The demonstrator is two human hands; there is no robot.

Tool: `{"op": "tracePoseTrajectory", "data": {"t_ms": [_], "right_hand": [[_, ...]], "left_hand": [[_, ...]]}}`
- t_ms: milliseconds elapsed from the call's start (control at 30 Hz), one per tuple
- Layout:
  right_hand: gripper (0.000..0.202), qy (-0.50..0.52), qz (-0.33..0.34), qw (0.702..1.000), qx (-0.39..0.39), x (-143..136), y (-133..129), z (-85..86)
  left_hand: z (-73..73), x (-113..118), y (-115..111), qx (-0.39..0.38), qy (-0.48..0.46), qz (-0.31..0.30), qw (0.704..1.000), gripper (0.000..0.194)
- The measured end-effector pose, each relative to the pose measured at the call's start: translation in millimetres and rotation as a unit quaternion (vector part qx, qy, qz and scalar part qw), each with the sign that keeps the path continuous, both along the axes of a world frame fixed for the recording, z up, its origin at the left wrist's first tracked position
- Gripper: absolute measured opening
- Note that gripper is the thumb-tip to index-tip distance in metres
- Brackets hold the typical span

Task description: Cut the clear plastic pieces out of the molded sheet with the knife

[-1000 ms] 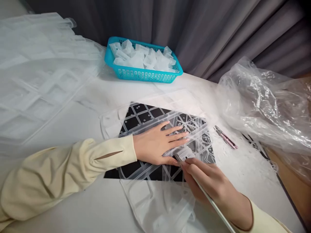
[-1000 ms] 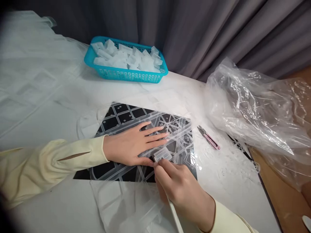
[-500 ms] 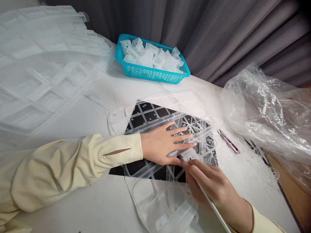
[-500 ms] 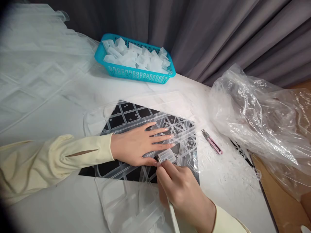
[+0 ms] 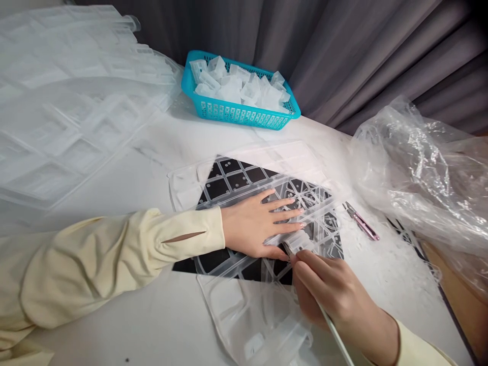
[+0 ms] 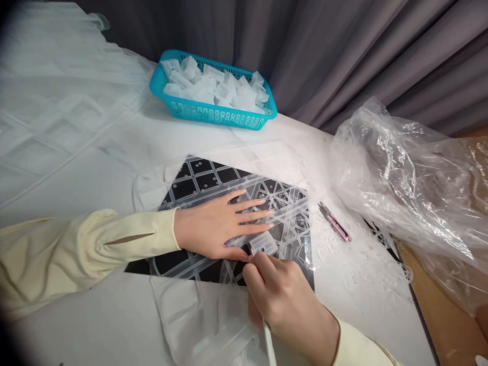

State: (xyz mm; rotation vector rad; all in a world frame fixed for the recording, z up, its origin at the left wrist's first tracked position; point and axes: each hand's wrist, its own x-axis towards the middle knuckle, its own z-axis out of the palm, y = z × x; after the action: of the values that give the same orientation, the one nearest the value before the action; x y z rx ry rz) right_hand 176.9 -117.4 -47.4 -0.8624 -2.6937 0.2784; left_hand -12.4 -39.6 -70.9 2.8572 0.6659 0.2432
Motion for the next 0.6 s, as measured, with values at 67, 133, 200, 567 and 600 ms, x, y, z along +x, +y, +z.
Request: {"op": "tracePoseTrajectory", "data": {"t_ms": [67,133,200,567,600], "right_hand": [[0.026,0.003,-0.001,1.000,-0.007,2.4,0.1,0.5],[0.027,0.003,-0.002,1.000,-0.018,4.7,-0.7,0.0],[0.027,0.004,-0.006,0.999,-0.035,7.3,-2.1,-1.4],[0.023,0.049,-0.046,0.994,-0.085,11.0,-1.2,12.0],[0.022,0.053,-0.049,0.994,-0.088,10.9,-1.2,13.2]], "left_hand": [[-0.2,-0.1,0.4,-0.001,-0.002,-0.001,1.000,0.063],[-0.3,-0.2,0.6,-0.003,-0.003,-0.002,1.000,0.064],[-0.4,-0.3,0.6,-0.003,-0.003,-0.002,1.000,0.063],[-2.8,-0.9,1.3,-0.005,-0.037,-0.003,0.999,0.061],[-2.7,-0.8,1.4,-0.008,-0.034,-0.002,0.999,0.061]]}}
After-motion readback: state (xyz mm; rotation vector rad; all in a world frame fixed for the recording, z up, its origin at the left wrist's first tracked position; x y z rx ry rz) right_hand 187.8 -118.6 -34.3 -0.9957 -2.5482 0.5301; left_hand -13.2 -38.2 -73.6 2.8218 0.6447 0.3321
